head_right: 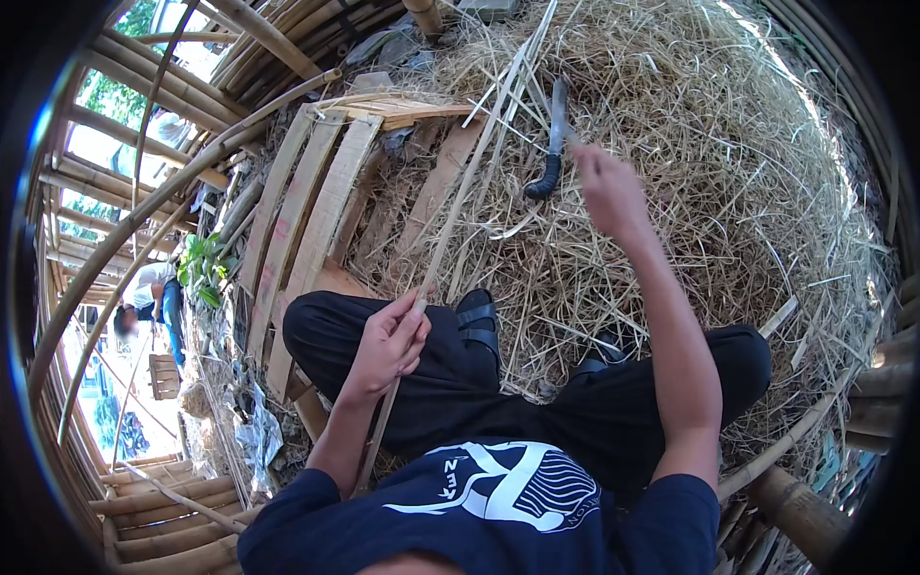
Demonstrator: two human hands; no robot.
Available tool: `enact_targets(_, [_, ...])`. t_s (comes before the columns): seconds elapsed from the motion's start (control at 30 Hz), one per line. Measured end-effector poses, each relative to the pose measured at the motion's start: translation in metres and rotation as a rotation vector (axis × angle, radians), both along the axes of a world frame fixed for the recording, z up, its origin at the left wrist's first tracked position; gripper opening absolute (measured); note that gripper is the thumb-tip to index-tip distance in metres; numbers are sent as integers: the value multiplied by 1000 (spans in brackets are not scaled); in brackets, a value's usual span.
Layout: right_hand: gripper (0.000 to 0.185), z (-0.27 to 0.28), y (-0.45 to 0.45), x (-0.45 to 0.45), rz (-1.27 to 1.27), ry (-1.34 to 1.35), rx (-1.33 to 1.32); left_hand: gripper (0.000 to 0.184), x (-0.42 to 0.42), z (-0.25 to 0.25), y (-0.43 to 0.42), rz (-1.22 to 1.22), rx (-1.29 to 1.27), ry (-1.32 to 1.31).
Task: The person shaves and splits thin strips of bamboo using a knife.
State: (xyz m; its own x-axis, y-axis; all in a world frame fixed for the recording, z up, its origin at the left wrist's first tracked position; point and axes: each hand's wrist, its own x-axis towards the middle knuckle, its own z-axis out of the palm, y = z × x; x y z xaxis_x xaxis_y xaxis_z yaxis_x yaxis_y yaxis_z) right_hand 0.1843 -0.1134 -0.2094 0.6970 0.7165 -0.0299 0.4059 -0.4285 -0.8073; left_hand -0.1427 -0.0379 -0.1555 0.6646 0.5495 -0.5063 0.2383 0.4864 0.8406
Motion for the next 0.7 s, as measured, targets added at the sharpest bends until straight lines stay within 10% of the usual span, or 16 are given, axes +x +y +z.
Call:
enact_targets(0.23, [41, 14, -8, -103, 677, -88, 34, 30, 20, -20, 5, -165, 596, 100])
enact_targets(0.7, [38, -21, -11, -96, 670, -269, 45, 29, 24, -37, 2, -191, 720, 172])
